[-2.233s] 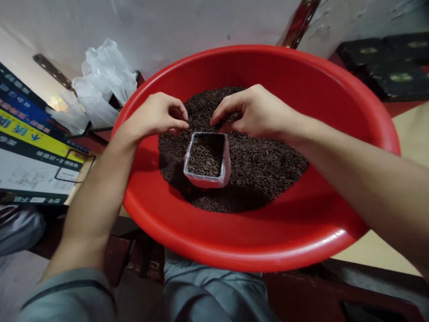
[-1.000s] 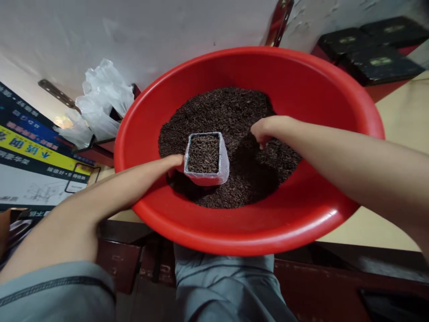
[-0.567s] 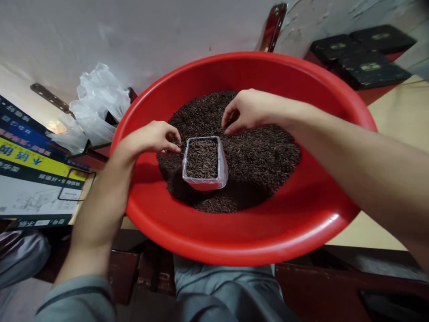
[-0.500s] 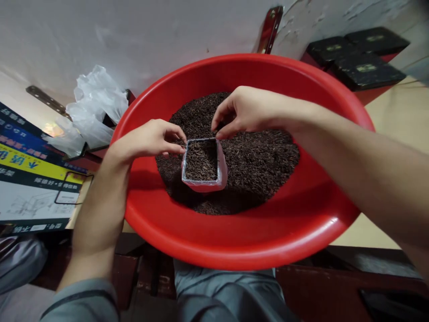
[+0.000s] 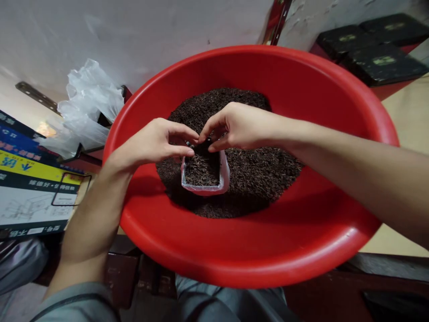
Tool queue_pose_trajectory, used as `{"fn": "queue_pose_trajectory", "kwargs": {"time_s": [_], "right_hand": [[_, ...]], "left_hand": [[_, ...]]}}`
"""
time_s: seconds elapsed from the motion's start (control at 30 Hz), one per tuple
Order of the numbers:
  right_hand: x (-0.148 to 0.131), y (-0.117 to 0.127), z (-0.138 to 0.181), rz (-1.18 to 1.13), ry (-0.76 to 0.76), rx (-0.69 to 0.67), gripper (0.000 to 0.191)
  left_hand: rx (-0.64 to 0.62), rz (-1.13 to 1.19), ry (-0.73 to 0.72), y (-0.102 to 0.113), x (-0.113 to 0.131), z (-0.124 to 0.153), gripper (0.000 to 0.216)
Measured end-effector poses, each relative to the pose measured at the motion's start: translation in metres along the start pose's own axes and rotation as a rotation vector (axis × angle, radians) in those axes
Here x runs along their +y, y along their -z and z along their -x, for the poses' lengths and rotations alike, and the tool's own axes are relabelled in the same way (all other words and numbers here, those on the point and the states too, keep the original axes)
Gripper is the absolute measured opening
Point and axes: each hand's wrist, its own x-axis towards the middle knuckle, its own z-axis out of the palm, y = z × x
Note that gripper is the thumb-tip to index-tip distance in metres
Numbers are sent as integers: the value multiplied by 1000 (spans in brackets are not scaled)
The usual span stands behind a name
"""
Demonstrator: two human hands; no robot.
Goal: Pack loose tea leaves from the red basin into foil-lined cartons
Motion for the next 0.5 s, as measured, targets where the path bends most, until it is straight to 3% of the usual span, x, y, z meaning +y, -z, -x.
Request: {"fn": "queue_pose_trajectory", "kwargs": {"time_s": [0.2, 0.37, 0.5], "right_hand": [[4, 7, -1, -176, -72, 5, 23], [10, 15, -2, -168, -123, 129, 23], [20, 24, -5, -160, -139, 252, 25]], "left_hand": [[203, -273, -62, -23, -6, -14, 43], [11, -459, -131, -62, 0, -19, 73], [-41, -526, -136, -76, 4, -11, 95]]}}
